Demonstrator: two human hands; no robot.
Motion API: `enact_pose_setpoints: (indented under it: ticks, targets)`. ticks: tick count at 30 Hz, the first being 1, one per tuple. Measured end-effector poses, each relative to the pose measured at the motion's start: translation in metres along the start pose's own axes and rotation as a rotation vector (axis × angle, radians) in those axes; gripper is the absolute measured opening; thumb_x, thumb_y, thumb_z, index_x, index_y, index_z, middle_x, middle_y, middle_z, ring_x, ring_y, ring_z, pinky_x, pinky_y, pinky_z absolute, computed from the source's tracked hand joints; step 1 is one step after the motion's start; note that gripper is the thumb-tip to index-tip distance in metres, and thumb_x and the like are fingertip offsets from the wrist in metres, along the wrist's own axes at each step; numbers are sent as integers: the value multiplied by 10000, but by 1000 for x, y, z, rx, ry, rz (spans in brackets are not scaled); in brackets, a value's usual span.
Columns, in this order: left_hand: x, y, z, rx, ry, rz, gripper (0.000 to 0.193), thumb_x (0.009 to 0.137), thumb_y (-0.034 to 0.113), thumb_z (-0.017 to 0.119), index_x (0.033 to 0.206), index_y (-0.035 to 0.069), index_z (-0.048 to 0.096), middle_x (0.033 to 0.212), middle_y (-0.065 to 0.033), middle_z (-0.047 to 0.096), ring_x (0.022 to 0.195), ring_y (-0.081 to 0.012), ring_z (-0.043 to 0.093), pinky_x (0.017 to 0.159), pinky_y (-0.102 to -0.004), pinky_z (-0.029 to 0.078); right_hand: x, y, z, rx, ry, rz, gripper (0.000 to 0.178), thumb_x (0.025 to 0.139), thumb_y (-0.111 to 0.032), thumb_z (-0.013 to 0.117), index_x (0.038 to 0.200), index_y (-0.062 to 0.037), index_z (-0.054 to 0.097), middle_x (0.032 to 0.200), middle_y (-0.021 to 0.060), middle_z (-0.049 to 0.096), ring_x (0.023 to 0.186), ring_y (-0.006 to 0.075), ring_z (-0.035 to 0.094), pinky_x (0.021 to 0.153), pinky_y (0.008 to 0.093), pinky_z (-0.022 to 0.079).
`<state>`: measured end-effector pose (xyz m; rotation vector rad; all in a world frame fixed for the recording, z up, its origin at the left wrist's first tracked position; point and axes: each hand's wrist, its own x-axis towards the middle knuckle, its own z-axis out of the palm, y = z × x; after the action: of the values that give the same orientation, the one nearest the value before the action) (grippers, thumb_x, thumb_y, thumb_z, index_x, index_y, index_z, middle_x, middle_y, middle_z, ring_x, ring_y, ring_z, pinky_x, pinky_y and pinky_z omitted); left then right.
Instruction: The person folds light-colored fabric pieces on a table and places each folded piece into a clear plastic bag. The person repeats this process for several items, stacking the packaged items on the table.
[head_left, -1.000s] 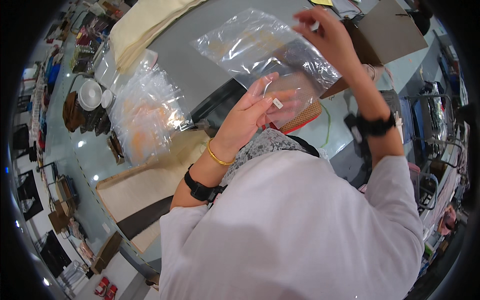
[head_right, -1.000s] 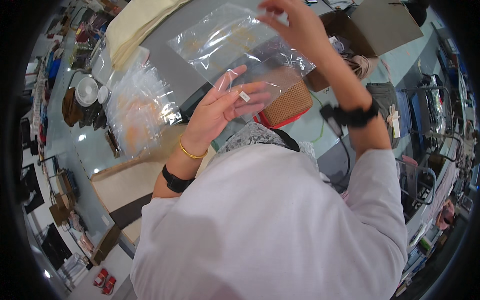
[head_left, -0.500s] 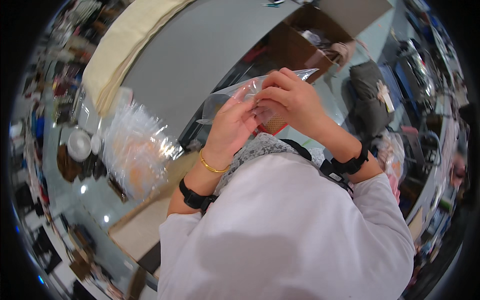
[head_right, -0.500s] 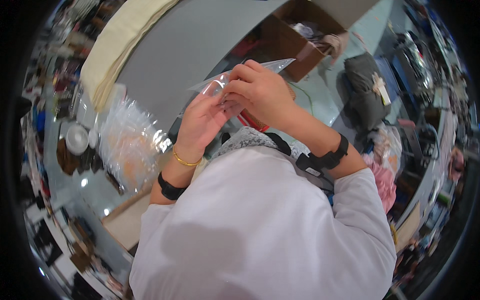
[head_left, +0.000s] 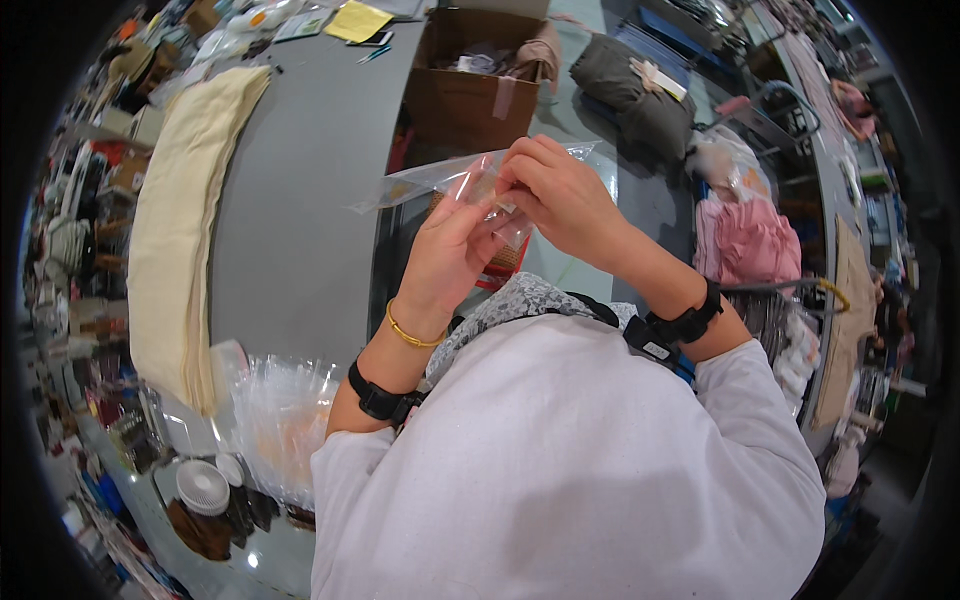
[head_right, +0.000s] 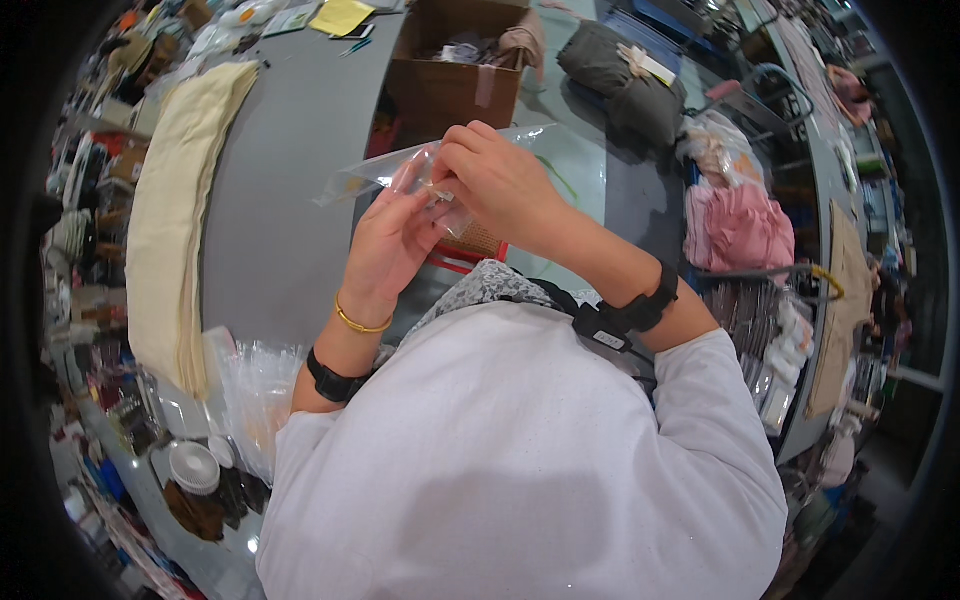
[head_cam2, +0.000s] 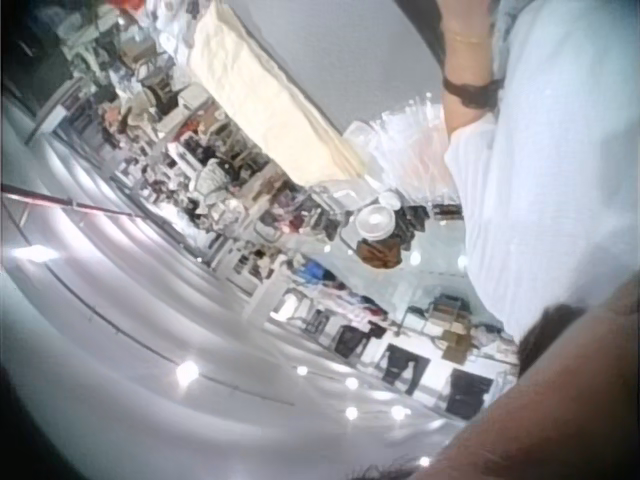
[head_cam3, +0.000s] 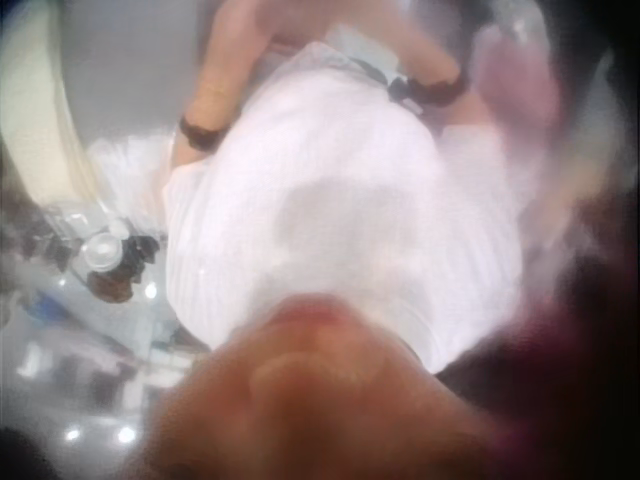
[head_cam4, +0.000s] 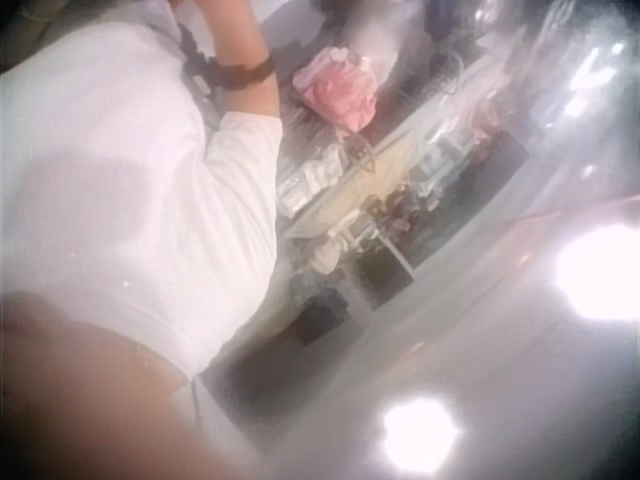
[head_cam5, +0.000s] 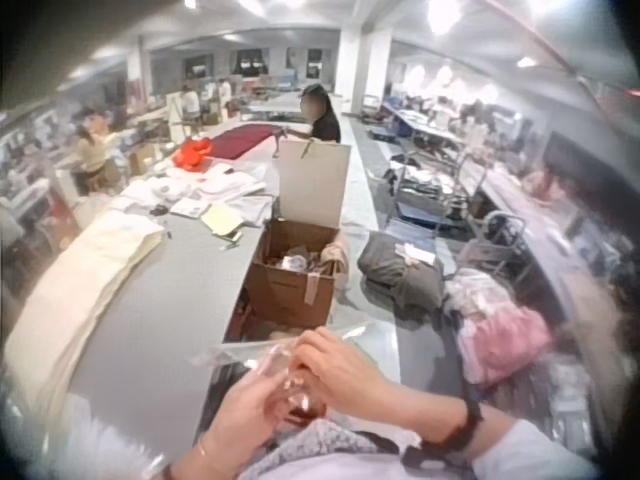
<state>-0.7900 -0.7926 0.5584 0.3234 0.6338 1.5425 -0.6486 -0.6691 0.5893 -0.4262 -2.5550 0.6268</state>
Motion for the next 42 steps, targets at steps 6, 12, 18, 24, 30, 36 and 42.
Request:
enact_pose_setpoints:
  ticks: [6,12,18,24,30,36,42]
  targets:
    - [12,-4,-1,3,-86,-114,510,1074,90,463,1560,27,320,1292,-116,617,1173,-210,641,1071,-403,515,-21,-5,-7,-64,107,20,69,865,-52,684,909,-63,632,985,48,618,960,285,602,750,384,524]
    - [19,-12,1,-96,-167,-156,457,1060,49,470,1503,71,362,1260,-102,607,1132,-195,638,1063,-416,513,-30,-2,-8,-114,185,-8,138,781,-42,710,849,-67,592,924,60,584,889,290,576,740,404,495]
    - [15,-13,2,-39,-48,-171,522,1059,55,464,1553,85,298,1261,-84,590,1121,-183,627,1048,-392,519,-32,-1,4,-95,205,-22,134,824,-42,697,881,-47,576,941,90,582,894,314,567,761,402,504]
    - [11,-15,4,8,-35,-116,541,1047,43,428,1568,72,283,1279,-98,576,1136,-177,620,1035,-391,523,-35,3,10,8,246,16,130,823,-49,707,897,-57,600,977,75,600,940,300,586,750,400,519]
    - [14,-24,7,22,-21,-100,526,1049,44,407,1568,41,321,1305,-110,602,1144,-196,641,1043,-406,522,-41,19,13,-12,198,10,152,764,-59,717,887,-61,628,992,74,614,957,294,587,780,391,529]
    - [25,-33,4,36,-27,-155,493,1057,59,427,1545,56,361,1282,-116,624,1131,-223,660,1002,-412,544,-52,26,13,-100,210,36,171,775,-72,717,897,-48,600,975,91,591,975,294,580,784,389,524]
    - [53,-44,8,-73,-44,-195,471,1049,45,438,1513,22,360,1269,-147,623,1143,-246,657,986,-397,559,-60,38,8,-188,385,2,170,767,-86,713,882,-47,594,928,107,585,878,312,594,729,401,528]
